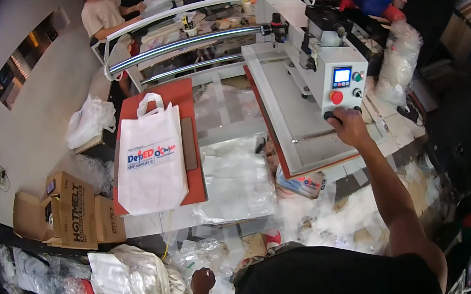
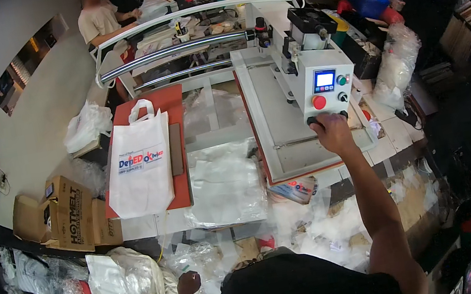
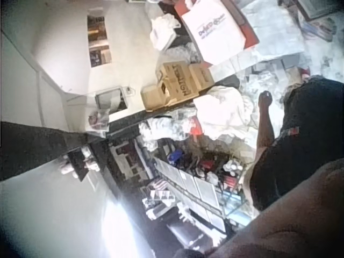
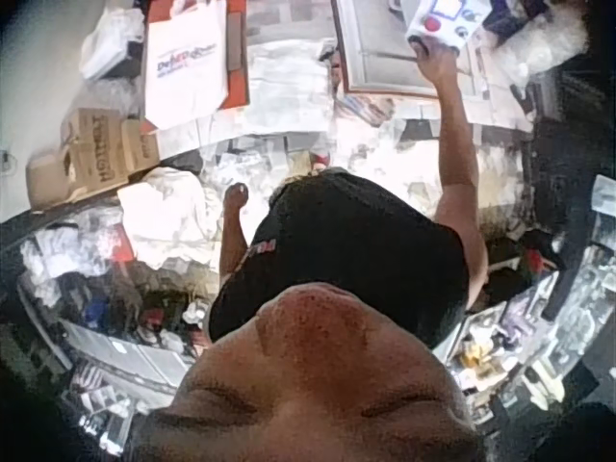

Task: The person heat presses designs onto tote bags by positioning each bag on the heat press machine, placing a transfer sheet on top, operating the press, peeling off the backing film, and stacking the finished bags.

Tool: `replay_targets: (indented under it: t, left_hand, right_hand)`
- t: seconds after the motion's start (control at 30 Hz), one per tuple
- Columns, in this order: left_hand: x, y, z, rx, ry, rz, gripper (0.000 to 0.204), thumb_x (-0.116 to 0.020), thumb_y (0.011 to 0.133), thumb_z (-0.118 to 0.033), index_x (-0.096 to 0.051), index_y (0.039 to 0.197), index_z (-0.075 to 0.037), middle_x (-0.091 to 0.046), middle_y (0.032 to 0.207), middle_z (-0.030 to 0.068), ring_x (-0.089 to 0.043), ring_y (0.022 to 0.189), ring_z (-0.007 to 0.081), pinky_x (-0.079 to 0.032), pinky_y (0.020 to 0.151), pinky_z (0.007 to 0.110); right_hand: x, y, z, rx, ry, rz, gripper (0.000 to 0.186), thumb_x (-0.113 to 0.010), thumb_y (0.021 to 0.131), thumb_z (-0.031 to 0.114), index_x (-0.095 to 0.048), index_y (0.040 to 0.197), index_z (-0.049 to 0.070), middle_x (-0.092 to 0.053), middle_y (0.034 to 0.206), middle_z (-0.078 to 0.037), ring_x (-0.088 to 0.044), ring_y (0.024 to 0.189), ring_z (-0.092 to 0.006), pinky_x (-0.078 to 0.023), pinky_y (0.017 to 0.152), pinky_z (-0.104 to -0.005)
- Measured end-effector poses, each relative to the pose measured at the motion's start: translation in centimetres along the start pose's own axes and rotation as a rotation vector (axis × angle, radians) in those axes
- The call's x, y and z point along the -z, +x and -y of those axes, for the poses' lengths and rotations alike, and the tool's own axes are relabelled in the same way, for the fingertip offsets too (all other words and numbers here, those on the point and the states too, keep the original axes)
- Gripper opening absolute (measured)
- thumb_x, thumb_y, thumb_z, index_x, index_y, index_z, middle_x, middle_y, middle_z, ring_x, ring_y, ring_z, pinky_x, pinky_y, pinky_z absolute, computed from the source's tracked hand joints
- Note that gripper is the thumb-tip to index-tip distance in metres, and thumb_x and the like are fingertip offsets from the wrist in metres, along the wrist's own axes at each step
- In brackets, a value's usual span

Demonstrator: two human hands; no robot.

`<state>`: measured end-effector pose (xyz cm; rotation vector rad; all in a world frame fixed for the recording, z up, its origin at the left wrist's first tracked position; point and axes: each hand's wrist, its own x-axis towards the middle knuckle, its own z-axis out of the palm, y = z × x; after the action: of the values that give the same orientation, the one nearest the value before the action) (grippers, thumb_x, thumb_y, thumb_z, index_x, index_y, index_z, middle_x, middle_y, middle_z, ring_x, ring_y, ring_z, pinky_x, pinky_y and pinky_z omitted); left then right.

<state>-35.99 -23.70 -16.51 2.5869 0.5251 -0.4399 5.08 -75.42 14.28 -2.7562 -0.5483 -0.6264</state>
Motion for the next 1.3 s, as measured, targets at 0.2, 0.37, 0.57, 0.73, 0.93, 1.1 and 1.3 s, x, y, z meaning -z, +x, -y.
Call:
replay_targets:
  t: [0.2,0.37,0.57,0.73,0.93,1.1,1.3]
  left_hand:
    - [0.9,2.1,1.1,-0.007,0.014,0.036,0.028,-0.056,0.084,-0.029,-0.074,0.092,-0.009,-0.070,0.096,0.0208,-0.067,0.094,0.0396,-0.053,0.087,0.050]
    - [0.4,3.0,6.4,-0.047,0.073,0.004,0.030,-0.050,0.087,-0.027,-0.071,0.081,-0.006,-0.070,0.093,0.0201,-0.066,0.087,0.0397,-0.053,0.082,0.049]
    - [6.7,4.5,10.9,0.132,0.003,0.126,0.037,-0.050,0.087,-0.037,-0.070,0.091,-0.006,-0.069,0.098,0.0210,-0.066,0.095,0.0398,-0.052,0.086,0.049]
    - [8.3,4.8,19.5,0.176,-0.007,0.172,0.037,-0.048,0.088,-0.036,-0.070,0.096,-0.007,-0.068,0.107,0.0190,-0.064,0.100,0.0389,-0.051,0.090,0.048]
    - [12.3,5.2,24.4,0.365,-0.139,0.253,0.041,-0.052,0.086,-0.037,-0.068,0.109,-0.006,-0.068,0.111,0.0191,-0.064,0.107,0.0369,-0.051,0.093,0.045]
    - [13.3,2.0,27.3,0.420,-0.163,0.204,0.037,-0.050,0.088,-0.034,-0.069,0.096,-0.003,-0.068,0.104,0.0232,-0.065,0.101,0.0398,-0.051,0.090,0.050]
    - [10.8,-1.5,30.6,0.522,-0.179,0.366,0.038,-0.051,0.086,-0.034,-0.069,0.102,-0.005,-0.068,0.111,0.0204,-0.062,0.109,0.0390,-0.049,0.096,0.047]
  right_hand:
    - [-0.8,0.4,2.0,0.041,0.087,-0.097,0.016,-0.069,0.084,0.021,-0.064,0.084,0.005,-0.064,0.079,-0.013,-0.062,0.079,-0.0363,-0.044,0.075,-0.0470]
    - [-0.3,1.2,3.3,0.050,0.147,-0.076,0.014,-0.073,0.081,0.015,-0.065,0.083,0.003,-0.065,0.085,-0.014,-0.061,0.085,-0.0356,-0.044,0.077,-0.0467]
    - [-2.0,-0.4,5.7,-0.132,-0.248,-0.419,0.024,-0.072,0.079,0.007,-0.063,0.101,0.005,-0.063,0.102,-0.016,-0.060,0.095,-0.0370,-0.046,0.084,-0.0475]
    - [-13.8,-0.1,21.3,-0.190,0.254,-0.278,0.026,-0.067,0.081,0.002,-0.061,0.106,0.003,-0.063,0.104,-0.017,-0.059,0.101,-0.0354,-0.046,0.088,-0.0453]
    - [-26.1,11.3,40.6,0.101,0.362,0.085,0.038,-0.070,0.082,0.014,-0.063,0.115,-0.002,-0.063,0.115,-0.021,-0.057,0.108,-0.0403,-0.044,0.099,-0.0453]
    - [-37.0,16.8,39.7,0.066,0.054,0.238,0.029,-0.064,0.079,0.011,-0.066,0.105,-0.001,-0.067,0.105,-0.022,-0.062,0.102,-0.0399,-0.047,0.097,-0.0448]
    - [-37.5,17.9,41.2,-0.084,0.043,0.246,0.018,-0.062,0.078,0.014,-0.066,0.091,0.002,-0.067,0.088,-0.020,-0.065,0.083,-0.0387,-0.052,0.079,-0.0469]
